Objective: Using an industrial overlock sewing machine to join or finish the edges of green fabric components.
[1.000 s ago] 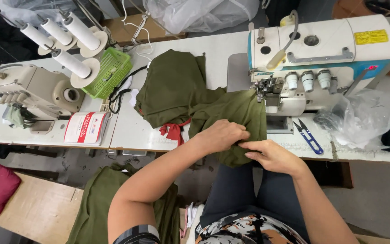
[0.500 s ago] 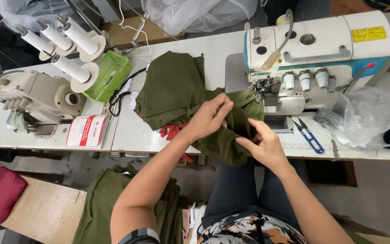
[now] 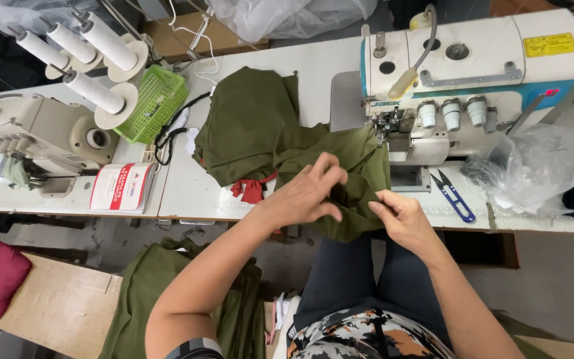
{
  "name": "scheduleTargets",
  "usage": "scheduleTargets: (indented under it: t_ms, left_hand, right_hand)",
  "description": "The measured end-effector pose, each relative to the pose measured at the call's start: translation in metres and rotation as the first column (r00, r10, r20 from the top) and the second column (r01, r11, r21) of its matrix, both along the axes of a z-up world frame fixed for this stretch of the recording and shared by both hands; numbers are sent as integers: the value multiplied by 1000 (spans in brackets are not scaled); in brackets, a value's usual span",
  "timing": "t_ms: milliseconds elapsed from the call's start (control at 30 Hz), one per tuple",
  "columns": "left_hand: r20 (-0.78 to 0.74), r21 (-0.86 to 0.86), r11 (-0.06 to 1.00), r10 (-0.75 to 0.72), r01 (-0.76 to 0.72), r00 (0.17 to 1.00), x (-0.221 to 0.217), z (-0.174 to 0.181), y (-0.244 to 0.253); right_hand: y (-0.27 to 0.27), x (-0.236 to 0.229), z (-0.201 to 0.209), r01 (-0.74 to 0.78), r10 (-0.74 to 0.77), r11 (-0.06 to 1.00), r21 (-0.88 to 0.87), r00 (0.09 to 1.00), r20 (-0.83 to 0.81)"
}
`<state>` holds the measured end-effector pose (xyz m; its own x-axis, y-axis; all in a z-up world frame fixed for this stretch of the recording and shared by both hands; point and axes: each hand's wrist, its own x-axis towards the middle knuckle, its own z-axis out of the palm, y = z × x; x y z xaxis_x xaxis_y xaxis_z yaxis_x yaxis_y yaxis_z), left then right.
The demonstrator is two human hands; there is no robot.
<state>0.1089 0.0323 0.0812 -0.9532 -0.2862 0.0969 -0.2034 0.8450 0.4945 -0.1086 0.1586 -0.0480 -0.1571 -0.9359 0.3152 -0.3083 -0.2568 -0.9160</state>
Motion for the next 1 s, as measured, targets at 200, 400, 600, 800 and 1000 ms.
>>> scheduleTargets:
  t_ms: [200, 400, 600, 800, 1000]
  left_hand:
    - [117, -382, 904, -156, 189, 981, 7, -15, 7]
    - [74, -16, 969, -243, 245, 967, -4, 44, 46]
    - [176, -16, 931, -356, 364, 918, -23, 18, 41]
    - [167, -150, 909, -363, 388, 916, -33, -6, 34]
    - [97, -168, 941, -280, 293, 955, -28, 45, 37]
  right_hand:
    - [14, 10, 36, -108, 110, 994, 18, 982, -156]
    - [37, 15, 54, -195, 203, 979, 64, 968, -150]
    - [59, 19, 75, -222, 224, 974, 33, 949, -221]
    - [70, 12, 47, -61, 63, 998, 16, 980, -189]
    - [63, 12, 77, -73, 49, 992, -106, 975, -218]
